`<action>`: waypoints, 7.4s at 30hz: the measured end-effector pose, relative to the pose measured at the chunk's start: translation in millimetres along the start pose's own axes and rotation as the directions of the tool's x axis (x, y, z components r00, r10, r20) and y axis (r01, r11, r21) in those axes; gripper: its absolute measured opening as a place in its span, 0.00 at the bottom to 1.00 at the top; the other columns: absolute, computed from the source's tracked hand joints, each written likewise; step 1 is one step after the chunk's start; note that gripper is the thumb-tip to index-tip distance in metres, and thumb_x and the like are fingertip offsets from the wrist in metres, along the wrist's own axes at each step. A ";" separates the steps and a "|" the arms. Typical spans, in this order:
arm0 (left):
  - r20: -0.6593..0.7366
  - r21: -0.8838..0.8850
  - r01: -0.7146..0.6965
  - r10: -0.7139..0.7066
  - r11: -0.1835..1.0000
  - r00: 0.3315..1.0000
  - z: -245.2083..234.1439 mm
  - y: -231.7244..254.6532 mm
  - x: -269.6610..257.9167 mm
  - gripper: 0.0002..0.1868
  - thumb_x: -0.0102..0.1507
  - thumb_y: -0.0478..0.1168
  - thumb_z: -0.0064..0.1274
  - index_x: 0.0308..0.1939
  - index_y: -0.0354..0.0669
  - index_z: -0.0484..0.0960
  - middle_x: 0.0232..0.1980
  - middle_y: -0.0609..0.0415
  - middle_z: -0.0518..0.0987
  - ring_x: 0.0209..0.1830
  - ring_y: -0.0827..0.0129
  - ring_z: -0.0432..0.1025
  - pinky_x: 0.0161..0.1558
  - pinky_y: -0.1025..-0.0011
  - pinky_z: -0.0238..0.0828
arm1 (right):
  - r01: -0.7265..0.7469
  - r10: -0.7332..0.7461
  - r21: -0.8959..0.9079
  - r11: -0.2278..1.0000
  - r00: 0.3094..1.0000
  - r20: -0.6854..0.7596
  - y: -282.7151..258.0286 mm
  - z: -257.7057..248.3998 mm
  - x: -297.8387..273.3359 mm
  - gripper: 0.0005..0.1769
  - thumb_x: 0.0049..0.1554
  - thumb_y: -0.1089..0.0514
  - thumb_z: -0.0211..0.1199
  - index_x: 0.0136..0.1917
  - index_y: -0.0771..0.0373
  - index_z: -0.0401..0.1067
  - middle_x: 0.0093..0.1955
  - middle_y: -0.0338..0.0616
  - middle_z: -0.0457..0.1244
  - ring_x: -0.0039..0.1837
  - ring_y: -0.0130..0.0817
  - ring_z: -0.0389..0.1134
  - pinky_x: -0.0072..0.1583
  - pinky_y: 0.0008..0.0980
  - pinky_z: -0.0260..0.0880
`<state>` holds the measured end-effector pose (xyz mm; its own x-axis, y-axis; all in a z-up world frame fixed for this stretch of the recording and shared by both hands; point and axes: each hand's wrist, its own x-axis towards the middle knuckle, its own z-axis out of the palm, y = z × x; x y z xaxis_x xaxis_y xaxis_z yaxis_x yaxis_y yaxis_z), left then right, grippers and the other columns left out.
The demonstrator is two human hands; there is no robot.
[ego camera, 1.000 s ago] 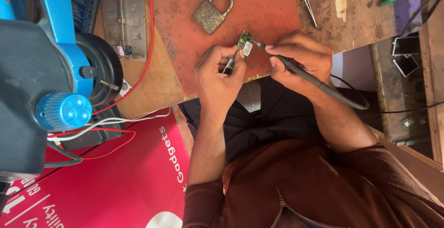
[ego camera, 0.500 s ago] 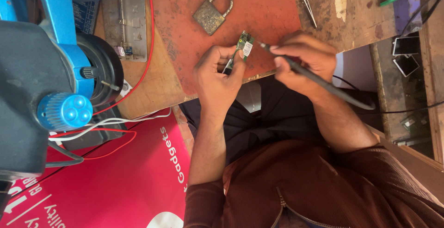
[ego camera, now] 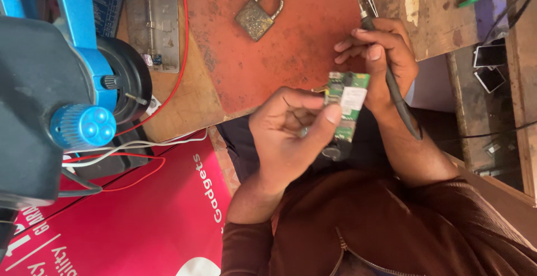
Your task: The person uses a soldering iron to work on a small green circuit board, repeatedly touching the tip to various points on the board. The person then connects a USB cable to the board and uses multimeter probes to test connections.
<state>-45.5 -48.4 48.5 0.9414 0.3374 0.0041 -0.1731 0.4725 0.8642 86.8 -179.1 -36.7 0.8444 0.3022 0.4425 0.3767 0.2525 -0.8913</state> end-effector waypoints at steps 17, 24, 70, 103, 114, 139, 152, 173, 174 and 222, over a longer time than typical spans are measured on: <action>0.079 0.000 -0.018 0.018 1.000 0.997 20.1 13.8 -14.4 0.08 0.70 0.25 0.59 0.48 0.30 0.75 0.46 0.48 0.81 0.43 0.75 0.80 0.42 0.77 0.80 | -0.007 0.007 -0.023 1.000 1.000 0.016 -8.9 3.2 -1.5 0.18 0.77 0.52 0.51 0.65 0.71 0.69 0.61 0.52 0.59 0.57 0.38 0.72 0.55 0.36 0.81; -0.024 0.000 -0.014 0.014 1.000 1.000 16.8 -1.7 -9.0 0.08 0.68 0.26 0.59 0.47 0.31 0.75 0.45 0.51 0.82 0.39 0.78 0.77 0.38 0.80 0.75 | -0.016 0.016 0.003 1.000 1.000 0.012 -5.9 -0.3 -2.8 0.20 0.76 0.50 0.52 0.64 0.72 0.69 0.63 0.52 0.59 0.57 0.39 0.72 0.56 0.36 0.80; 0.107 0.506 -0.040 -0.016 0.862 0.994 -69.2 -44.6 86.5 0.22 0.65 0.25 0.59 0.63 0.20 0.75 0.56 0.40 0.81 0.53 0.67 0.77 0.56 0.74 0.75 | 0.019 -0.022 -0.081 0.997 0.999 -0.035 -34.3 -19.0 9.5 0.19 0.63 0.61 0.67 0.66 0.62 0.70 0.63 0.43 0.62 0.59 0.27 0.72 0.59 0.24 0.75; 0.227 0.283 -0.216 0.154 0.934 0.962 -86.2 -49.2 97.3 0.14 0.71 0.23 0.59 0.61 0.27 0.79 0.51 0.53 0.80 0.43 0.78 0.78 0.41 0.81 0.79 | 0.293 -0.119 -0.259 0.920 0.841 0.528 -6.9 -24.6 3.2 0.09 0.55 0.65 0.73 0.49 0.68 0.78 0.41 0.47 0.69 0.39 0.32 0.70 0.38 0.25 0.66; 0.243 0.309 -0.251 0.179 0.917 0.953 -89.3 -53.3 97.6 0.15 0.71 0.24 0.60 0.61 0.27 0.79 0.51 0.52 0.80 0.43 0.78 0.79 0.41 0.80 0.81 | 0.318 -0.135 -0.254 0.914 0.826 0.547 -1.4 -26.4 5.5 0.08 0.56 0.64 0.73 0.49 0.68 0.79 0.41 0.47 0.69 0.40 0.32 0.71 0.38 0.24 0.68; 0.246 0.343 -0.264 0.184 0.901 0.952 -86.5 -51.5 98.1 0.14 0.71 0.24 0.60 0.60 0.27 0.80 0.49 0.53 0.80 0.39 0.80 0.78 0.39 0.81 0.81 | 0.242 -0.066 -0.262 0.934 0.840 0.538 -4.0 -26.4 8.6 0.08 0.57 0.64 0.73 0.49 0.67 0.79 0.42 0.46 0.69 0.41 0.31 0.71 0.39 0.23 0.69; 0.245 0.355 -0.255 0.174 0.900 0.954 -84.8 -48.3 97.3 0.14 0.70 0.25 0.60 0.60 0.26 0.79 0.49 0.53 0.80 0.40 0.80 0.77 0.39 0.81 0.80 | 0.277 -0.095 -0.256 0.926 0.829 0.552 -4.2 -23.2 7.9 0.07 0.56 0.66 0.73 0.49 0.67 0.78 0.43 0.47 0.69 0.42 0.33 0.72 0.40 0.25 0.69; 0.251 0.342 -0.263 0.182 0.902 0.951 -86.3 -50.3 98.1 0.14 0.70 0.24 0.60 0.60 0.26 0.79 0.49 0.53 0.80 0.39 0.81 0.76 0.37 0.81 0.80 | 0.313 -0.132 -0.254 0.915 0.829 0.543 -0.4 -23.7 8.2 0.07 0.55 0.64 0.73 0.47 0.67 0.79 0.40 0.46 0.69 0.39 0.31 0.70 0.37 0.24 0.66; 0.252 0.342 -0.262 0.181 0.903 0.951 -86.3 -50.0 98.1 0.14 0.70 0.24 0.60 0.60 0.26 0.79 0.49 0.53 0.80 0.39 0.80 0.76 0.37 0.81 0.80 | 0.312 -0.130 -0.259 0.914 0.831 0.541 -0.2 -23.7 7.8 0.07 0.56 0.64 0.73 0.47 0.67 0.79 0.40 0.46 0.69 0.39 0.31 0.71 0.37 0.24 0.67; 0.259 0.373 -0.266 0.175 0.889 0.950 -83.8 -46.2 96.8 0.14 0.71 0.26 0.59 0.61 0.28 0.79 0.48 0.54 0.80 0.39 0.80 0.77 0.39 0.81 0.81 | 0.344 -0.157 -0.270 0.900 0.830 0.535 3.1 -24.8 6.1 0.07 0.56 0.63 0.73 0.46 0.68 0.79 0.39 0.46 0.68 0.38 0.32 0.70 0.37 0.24 0.67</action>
<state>29.3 30.7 -33.3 0.9388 0.1926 0.2857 -0.2960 0.0264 0.9548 102.6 -199.3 -39.3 0.4382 0.7029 0.5603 0.7316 0.0832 -0.6766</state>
